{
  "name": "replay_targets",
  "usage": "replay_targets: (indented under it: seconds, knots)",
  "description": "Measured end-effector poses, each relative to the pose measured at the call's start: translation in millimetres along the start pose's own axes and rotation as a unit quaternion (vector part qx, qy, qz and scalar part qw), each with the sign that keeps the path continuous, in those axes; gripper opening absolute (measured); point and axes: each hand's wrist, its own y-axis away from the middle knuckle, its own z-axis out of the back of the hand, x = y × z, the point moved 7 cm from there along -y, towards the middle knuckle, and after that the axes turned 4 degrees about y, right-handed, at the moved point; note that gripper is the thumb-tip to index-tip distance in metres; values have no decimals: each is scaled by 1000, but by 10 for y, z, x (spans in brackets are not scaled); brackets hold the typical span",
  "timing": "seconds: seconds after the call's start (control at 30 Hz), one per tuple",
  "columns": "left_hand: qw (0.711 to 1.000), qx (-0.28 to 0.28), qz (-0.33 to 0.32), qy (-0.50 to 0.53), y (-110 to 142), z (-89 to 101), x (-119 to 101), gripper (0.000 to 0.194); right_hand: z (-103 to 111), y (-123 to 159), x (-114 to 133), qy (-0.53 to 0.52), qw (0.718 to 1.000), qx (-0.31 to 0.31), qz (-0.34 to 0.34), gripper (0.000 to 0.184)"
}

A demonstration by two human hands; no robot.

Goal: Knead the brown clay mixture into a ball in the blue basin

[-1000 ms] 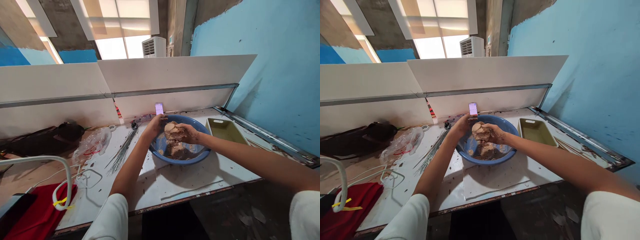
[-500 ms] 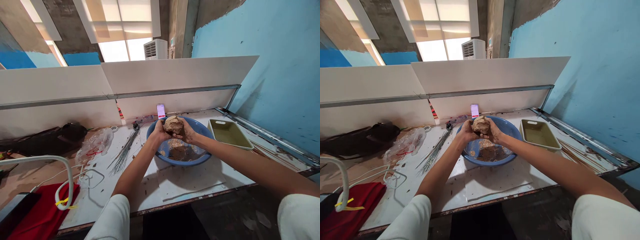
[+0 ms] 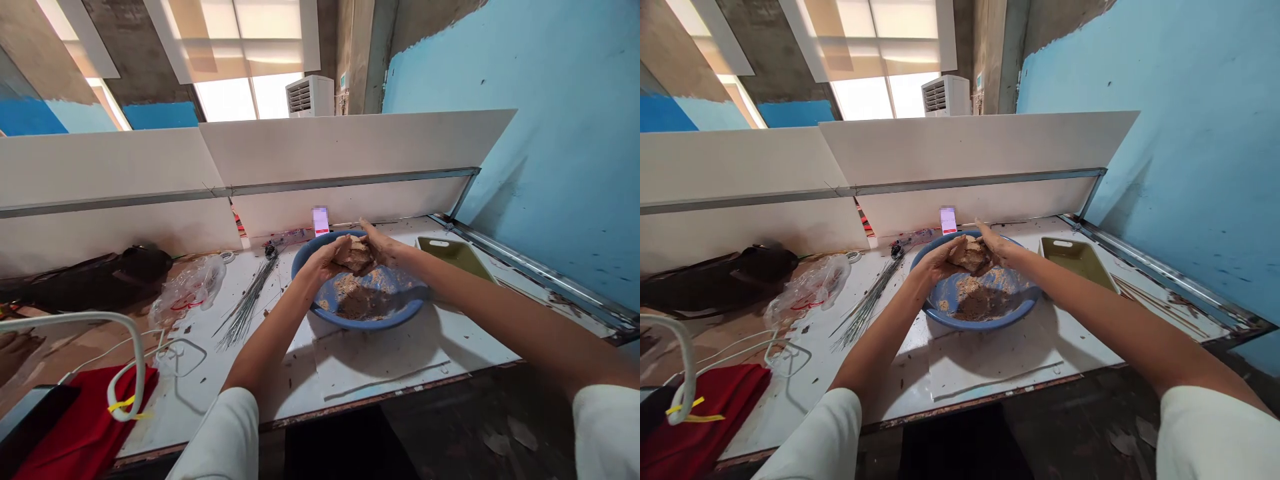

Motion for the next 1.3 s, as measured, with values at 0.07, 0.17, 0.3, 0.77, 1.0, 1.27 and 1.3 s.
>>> replay_targets:
  seconds: [0.07, 0.17, 0.3, 0.77, 1.0, 1.27, 1.3]
  knots:
    - [999, 1, -14, -30, -18, 29, 17, 18, -56, 15, -15, 6, 999, 3, -31, 76]
    - [998, -13, -30, -60, -41, 77, 19, 19, -122, 52, -20, 22, 1000, -9, -17, 62]
    - [996, -31, -46, -74, -59, 90, 8, 9, -154, 76, -45, 22, 999, 5, 28, 58]
    - [991, -62, -110, -45, -10, 114, -47, 35, 23, -81, -51, 50, 993, -61, 90, 37]
    - [984, -44, -162, -61, -17, 74, -73, 55, 12, 61, 67, 60, 992, -54, 95, 38]
    - [990, -28, -131, -45, -15, 77, -69, 66, 43, 22, 60, 64, 993, -67, 72, 23]
    - [992, -15, -117, -43, -9, 64, -70, 66, 49, 16, 44, 67, 995, -55, 59, 25]
